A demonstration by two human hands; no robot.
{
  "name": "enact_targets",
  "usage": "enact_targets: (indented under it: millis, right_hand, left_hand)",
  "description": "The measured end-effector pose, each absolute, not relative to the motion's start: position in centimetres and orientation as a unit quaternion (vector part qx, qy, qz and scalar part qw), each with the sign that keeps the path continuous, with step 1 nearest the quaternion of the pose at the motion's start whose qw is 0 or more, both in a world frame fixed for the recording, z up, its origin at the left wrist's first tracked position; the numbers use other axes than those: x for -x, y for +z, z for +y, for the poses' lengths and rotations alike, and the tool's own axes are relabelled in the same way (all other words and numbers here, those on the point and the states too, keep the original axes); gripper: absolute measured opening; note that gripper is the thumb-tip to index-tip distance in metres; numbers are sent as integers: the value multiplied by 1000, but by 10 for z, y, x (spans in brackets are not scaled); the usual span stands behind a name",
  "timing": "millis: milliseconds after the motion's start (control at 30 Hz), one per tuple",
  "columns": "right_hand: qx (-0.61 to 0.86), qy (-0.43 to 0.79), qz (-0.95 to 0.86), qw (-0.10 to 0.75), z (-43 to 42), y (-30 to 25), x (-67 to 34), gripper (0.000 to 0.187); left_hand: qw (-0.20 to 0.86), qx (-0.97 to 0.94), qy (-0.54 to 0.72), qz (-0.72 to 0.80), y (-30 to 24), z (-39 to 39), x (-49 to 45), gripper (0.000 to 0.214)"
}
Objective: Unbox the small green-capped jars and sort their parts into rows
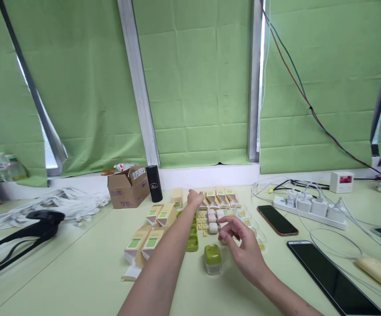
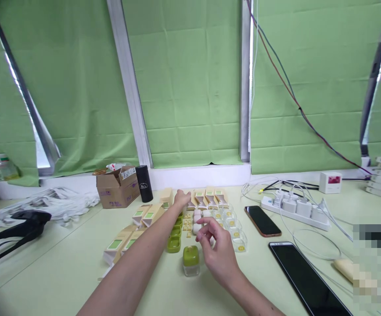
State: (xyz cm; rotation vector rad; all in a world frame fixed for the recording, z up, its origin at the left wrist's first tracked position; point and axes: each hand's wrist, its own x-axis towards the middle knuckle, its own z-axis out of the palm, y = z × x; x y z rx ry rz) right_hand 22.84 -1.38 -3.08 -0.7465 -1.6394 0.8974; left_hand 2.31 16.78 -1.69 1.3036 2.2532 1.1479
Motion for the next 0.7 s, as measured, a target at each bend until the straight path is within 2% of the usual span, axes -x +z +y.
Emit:
enact_targets:
  millis: [233,367,500,600,700]
  right_hand:
    - [328,359,-695,529,-8,-34,-228,20]
    - [342,341,-732,481,-3,-32,-234,16]
    - [314,352,-792,387,-5,-31,-240,41]
    - [299,349,-817,349,-9,-35,-241,58]
    - [297,340,-825,339,-12,-39,-237,61]
  left_hand:
    - [143,-473,449,745,-1,139,-9,43]
    - [145,-519,488,687,10,104,-4,32]
    - [160,-560,521,624,16,51,-6,26]
    - [149,-598,558,555,14,8,-13,22]
    - [138,-637,543,529,3,-23,-21,24]
